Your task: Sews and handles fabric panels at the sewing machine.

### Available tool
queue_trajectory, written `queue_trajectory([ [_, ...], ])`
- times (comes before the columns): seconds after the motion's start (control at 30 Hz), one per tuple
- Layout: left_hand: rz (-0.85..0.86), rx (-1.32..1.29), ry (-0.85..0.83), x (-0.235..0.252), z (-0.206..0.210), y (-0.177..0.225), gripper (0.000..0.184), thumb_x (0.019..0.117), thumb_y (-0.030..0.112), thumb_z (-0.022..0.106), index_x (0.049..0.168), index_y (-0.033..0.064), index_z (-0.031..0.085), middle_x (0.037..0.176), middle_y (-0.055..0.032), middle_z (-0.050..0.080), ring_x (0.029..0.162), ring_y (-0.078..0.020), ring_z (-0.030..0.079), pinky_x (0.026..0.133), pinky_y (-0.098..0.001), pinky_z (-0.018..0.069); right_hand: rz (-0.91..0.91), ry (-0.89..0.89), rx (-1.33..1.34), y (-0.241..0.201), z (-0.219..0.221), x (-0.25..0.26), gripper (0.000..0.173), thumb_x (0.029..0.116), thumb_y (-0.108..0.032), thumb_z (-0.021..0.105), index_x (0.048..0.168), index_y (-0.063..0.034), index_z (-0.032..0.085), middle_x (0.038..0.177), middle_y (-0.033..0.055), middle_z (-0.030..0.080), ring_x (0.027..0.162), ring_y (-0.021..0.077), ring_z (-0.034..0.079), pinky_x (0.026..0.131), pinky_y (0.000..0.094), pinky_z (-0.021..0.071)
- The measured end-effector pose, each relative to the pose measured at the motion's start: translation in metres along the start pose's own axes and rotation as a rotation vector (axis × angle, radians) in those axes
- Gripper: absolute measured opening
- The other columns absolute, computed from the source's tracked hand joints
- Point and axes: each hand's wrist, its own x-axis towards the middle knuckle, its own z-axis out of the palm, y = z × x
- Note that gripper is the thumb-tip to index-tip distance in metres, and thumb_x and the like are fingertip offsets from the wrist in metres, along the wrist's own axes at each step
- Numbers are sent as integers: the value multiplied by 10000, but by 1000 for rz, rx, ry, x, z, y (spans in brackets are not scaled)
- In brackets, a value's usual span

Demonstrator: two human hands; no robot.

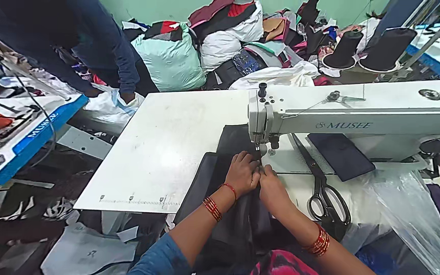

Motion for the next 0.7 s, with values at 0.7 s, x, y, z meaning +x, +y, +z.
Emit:
queue_trajectory([
  [0.7, -4, -43, 36, 28, 1, -18, 469, 971, 252, 377, 1085, 37, 777, 1192, -191, 704, 1235, -385, 608, 1056, -550, 425, -11, 146, 89, 3, -1, 27, 364, 982, 71, 465, 1322, 108, 591, 1420, 296, 500, 1254, 390, 579, 1041, 405, 496],
])
